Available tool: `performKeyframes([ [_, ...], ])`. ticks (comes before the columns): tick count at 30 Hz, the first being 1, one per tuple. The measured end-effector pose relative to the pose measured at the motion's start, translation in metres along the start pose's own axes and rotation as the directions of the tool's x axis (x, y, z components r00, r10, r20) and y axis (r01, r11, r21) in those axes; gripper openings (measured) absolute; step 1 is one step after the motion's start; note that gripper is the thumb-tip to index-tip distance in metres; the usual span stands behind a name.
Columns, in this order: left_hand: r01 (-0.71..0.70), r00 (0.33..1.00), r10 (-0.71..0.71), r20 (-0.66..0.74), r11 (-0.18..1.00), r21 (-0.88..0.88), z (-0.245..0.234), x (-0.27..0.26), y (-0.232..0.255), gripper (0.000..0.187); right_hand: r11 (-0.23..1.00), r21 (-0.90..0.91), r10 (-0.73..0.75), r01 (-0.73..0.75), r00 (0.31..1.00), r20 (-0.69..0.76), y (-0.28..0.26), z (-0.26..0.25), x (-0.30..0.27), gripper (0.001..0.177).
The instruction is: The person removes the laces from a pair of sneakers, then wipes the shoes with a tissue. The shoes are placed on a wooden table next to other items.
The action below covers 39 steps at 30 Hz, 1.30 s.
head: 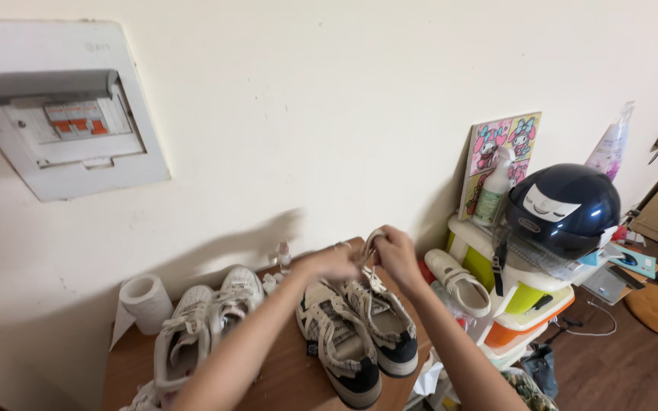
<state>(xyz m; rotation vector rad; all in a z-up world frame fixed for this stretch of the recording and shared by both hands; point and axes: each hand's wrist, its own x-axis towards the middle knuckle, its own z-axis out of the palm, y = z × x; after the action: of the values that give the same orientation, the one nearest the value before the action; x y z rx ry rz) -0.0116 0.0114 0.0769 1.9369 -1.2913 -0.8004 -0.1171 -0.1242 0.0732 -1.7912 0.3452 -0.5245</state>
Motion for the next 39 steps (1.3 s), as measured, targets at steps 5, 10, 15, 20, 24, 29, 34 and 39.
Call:
performKeyframes([
  [5,0.114,0.95,-0.15,-0.276,0.983,-0.141,0.033,0.027,-0.013,0.023,0.933,-0.292,-0.265,0.211,0.95,-0.162,0.021,0.006,-0.008,0.034],
  [10,0.147,0.894,-0.283,-0.348,0.918,-0.368,0.024,0.03,-0.006,0.026,0.759,-0.621,-0.102,0.196,0.978,0.184,0.066,-0.005,-0.023,0.079],
  [15,-0.092,0.766,-0.328,-0.552,0.795,-0.6,0.006,0.022,0.037,0.02,0.622,-0.783,0.153,-0.025,0.984,0.09,0.075,0.001,-0.022,0.072],
  [20,-0.522,0.525,-0.107,-0.844,0.743,-0.419,-0.091,0.008,0.107,0.023,0.575,-0.816,0.225,-0.058,0.97,0.09,0.066,0.007,-0.026,0.06],
  [24,-0.712,0.596,0.24,-0.766,0.599,-0.366,-0.136,-0.008,0.142,0.029,0.643,-0.758,0.29,-0.108,0.951,0.11,0.064,0.004,-0.02,0.058],
  [29,-0.23,0.799,0.004,-0.601,0.926,-0.3,-0.092,0.011,0.118,0.019,0.758,-0.645,0.191,-0.096,0.979,0.078,0.07,0.003,-0.017,0.062],
  [34,-0.014,0.859,-0.17,-0.483,0.935,-0.354,-0.057,0.052,0.028,0.017,0.844,-0.531,0.122,-0.072,0.991,0.06,0.075,-0.01,-0.027,0.054],
  [39,0.142,0.829,-0.205,-0.521,0.977,-0.158,-0.061,0.081,-0.034,0.019,0.922,-0.34,0.198,-0.186,0.98,0.001,0.075,-0.03,-0.031,0.051],
])
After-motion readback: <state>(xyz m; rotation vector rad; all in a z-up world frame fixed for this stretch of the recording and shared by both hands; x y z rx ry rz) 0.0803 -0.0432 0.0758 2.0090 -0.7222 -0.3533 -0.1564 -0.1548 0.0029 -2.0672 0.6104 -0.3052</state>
